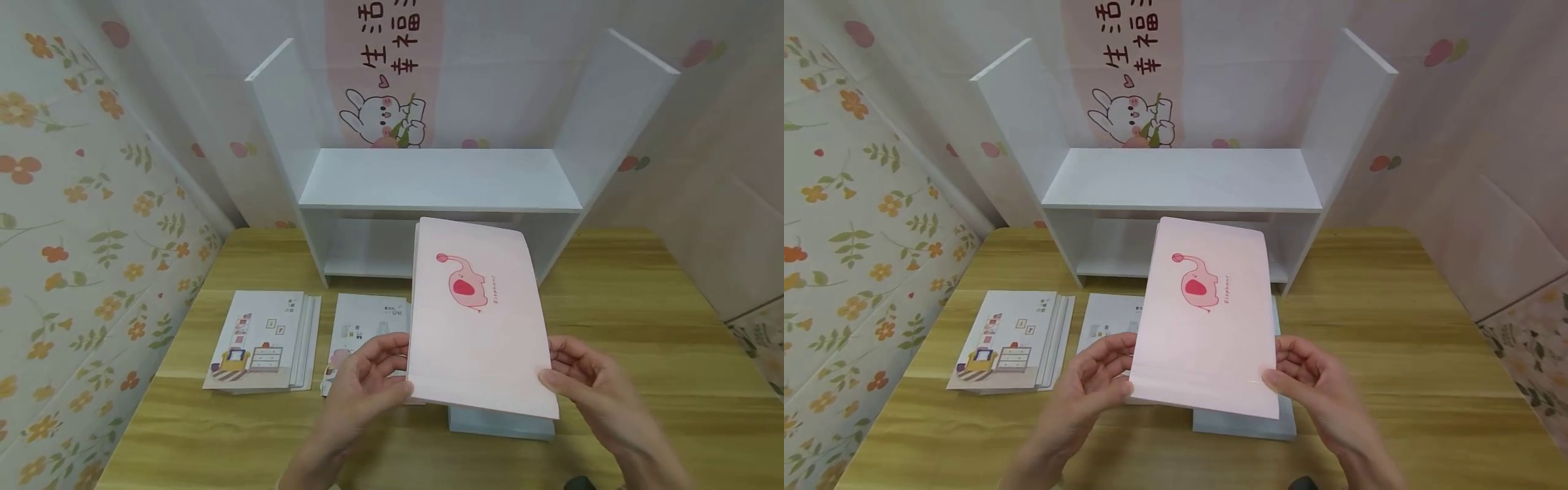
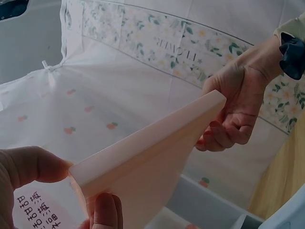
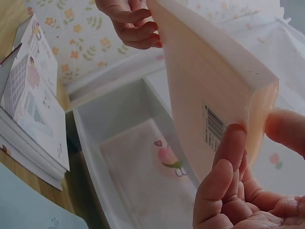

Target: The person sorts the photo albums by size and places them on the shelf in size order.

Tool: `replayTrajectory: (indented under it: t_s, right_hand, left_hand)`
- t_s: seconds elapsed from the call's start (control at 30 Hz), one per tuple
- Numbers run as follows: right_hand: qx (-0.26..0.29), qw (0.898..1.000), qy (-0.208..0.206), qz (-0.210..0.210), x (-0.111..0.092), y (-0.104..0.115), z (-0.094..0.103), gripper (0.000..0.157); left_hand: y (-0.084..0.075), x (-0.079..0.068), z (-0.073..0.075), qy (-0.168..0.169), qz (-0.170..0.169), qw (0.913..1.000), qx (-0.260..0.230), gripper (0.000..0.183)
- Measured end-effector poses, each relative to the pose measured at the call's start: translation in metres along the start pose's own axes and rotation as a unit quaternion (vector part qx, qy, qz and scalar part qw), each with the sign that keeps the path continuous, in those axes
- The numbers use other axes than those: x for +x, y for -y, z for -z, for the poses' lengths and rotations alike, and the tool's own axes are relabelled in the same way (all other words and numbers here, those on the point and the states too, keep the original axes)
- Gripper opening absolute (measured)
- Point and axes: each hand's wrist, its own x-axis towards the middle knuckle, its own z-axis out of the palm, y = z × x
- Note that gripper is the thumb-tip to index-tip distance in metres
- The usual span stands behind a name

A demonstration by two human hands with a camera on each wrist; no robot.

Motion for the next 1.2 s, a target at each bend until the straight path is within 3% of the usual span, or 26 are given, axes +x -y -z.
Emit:
replayTrajectory:
  t_s: [0.2,0.67,1.0,1.2]
  right_hand:
    - [-0.007,1.0,0.002,-0.022,0.011,-0.001,-0.009,0.037]
    - [-0.008,0.998,0.035,-0.047,0.032,-0.004,-0.027,0.03]
    - [-0.011,0.997,0.039,-0.06,0.043,-0.008,-0.04,0.03]
    - [-0.02,0.997,0.04,-0.061,0.05,-0.007,-0.047,0.027]
  left_hand:
    - [-0.006,-0.006,0.011,-0.021,0.019,0.9994,0.019,0.052]
    - [-0.012,-0.017,0.027,-0.029,-0.026,0.9992,0.006,0.051]
    - [-0.016,-0.026,0.039,-0.053,-0.014,0.9981,0.027,0.053]
    - [-0.012,-0.03,0.049,-0.047,-0.046,0.9976,0.018,0.048]
